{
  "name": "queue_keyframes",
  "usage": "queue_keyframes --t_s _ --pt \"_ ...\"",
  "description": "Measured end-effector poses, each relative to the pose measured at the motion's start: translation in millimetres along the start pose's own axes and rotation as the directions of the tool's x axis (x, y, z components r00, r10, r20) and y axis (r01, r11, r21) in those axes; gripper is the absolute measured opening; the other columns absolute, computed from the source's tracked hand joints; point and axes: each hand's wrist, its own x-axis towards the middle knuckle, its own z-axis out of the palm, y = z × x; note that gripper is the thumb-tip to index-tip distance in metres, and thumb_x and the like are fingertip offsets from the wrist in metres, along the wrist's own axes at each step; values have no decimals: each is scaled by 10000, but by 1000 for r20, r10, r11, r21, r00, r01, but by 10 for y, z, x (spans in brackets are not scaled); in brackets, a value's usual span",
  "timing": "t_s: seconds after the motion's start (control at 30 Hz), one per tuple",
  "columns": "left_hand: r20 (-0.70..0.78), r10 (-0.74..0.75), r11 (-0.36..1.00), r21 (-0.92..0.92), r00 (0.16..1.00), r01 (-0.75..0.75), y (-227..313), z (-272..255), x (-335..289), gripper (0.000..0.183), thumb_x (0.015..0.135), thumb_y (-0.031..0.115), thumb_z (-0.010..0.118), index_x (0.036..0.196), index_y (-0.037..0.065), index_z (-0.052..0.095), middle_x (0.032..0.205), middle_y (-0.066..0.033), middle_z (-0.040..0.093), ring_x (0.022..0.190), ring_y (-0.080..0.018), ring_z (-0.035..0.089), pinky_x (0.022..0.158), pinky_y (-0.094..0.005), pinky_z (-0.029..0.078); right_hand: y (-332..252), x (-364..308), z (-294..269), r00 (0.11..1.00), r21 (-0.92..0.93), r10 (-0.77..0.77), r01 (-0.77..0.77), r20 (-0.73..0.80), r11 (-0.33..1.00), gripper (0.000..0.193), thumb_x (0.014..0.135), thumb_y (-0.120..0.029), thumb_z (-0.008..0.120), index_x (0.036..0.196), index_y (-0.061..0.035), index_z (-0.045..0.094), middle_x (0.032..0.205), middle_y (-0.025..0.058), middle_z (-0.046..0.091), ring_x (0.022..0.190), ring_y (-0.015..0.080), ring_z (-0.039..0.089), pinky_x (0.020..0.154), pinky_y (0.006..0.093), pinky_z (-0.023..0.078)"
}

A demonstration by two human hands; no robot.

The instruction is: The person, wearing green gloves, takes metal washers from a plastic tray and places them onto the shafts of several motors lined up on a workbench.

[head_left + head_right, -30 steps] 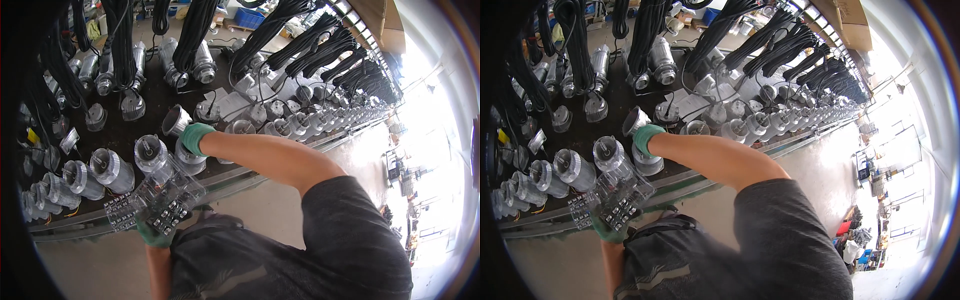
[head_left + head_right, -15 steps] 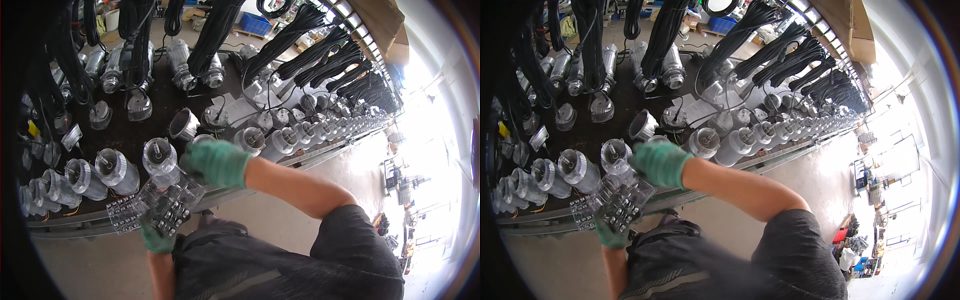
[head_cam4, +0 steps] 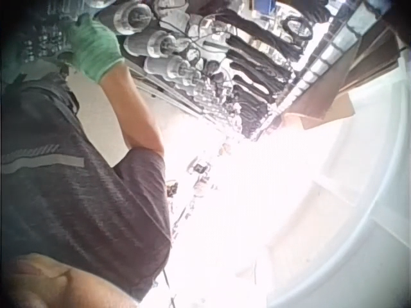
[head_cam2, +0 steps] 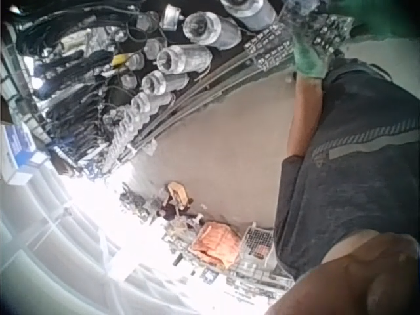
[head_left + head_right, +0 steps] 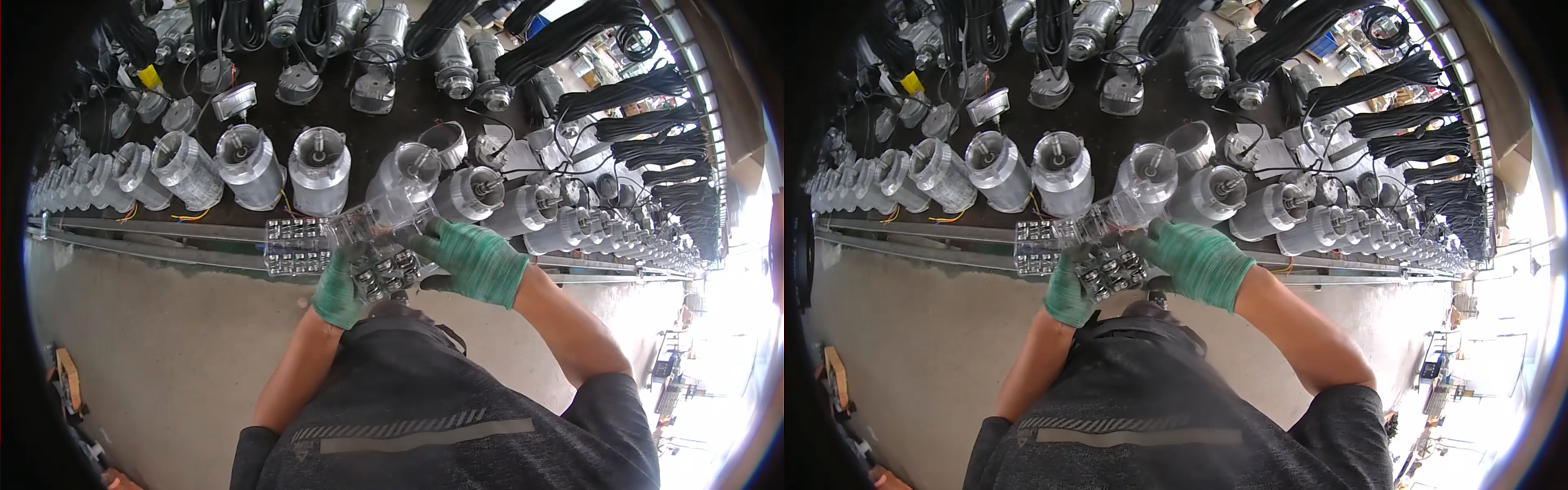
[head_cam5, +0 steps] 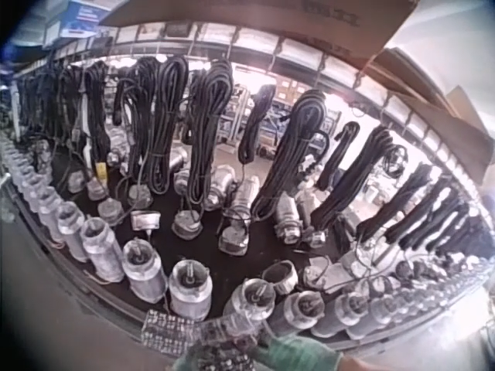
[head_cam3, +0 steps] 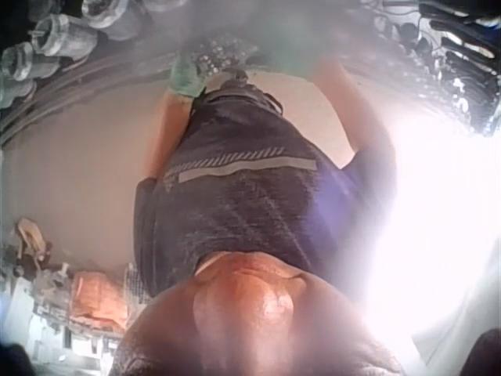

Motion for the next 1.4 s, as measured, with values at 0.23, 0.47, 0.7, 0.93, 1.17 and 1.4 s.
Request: queue_keyframes --t_s 0.23,0.47,0.7,0.93,1.17,1.4 --pt "109 -1 1000 10 994 0 99 -145 -167 684 1001 466 675 1483 -4 554 1390 -190 679 1206 -346 712 1044 -508 598 -215 177 177 983 146 -140 157 -122 977 648 860 -297 855 1442 -155 608 1240 99 657 1014 314 717 850 424 609" --pt "-15 25 999 48 1000 -24 84 -150 -209 677 969 404 656 1476 -32 550 1403 -203 675 1199 -353 713 991 -537 619 207 91 -59 927 606 175 67 -332 793 446 947 -219 806 1336 -49 672 1011 84 757 852 150 709 738 325 601" --pt "24 134 985 103 991 -135 20 -84 -277 795 997 561 678 1589 85 445 1544 -191 563 1368 -369 605 1069 -564 568 1034 554 -85 862 935 507 -158 -26 316 361 1058 -283 698 1298 -14 702 916 5 717 716 80 647 599 259 510" --pt "-90 91 995 43 992 -87 -7 -90 -291 663 1011 358 653 1578 74 463 1500 -187 605 1314 -365 646 1057 -537 581 1267 904 52 834 965 508 -262 213 27 306 1071 -356 667 1149 -67 733 894 39 751 628 119 664 522 282 531" --pt "-57 120 992 -36 991 -122 -10 -65 -329 672 1006 373 655 1568 52 473 1501 -191 607 1301 -367 655 1046 -531 590 1382 941 -132 913 278 275 -192 -300 941 292 1041 -202 638 1303 -74 655 1138 191 734 1059 434 700 907 484 567" --pt "-118 111 994 34 987 -107 -4 -165 -252 655 1009 395 613 1517 -7 517 1451 -217 642 1278 -378 662 1068 -521 569 1361 1123 -412 998 -226 64 -64 -5 972 255 980 -177 687 1196 -43 693 1064 210 763 1040 411 734 876 477 592"
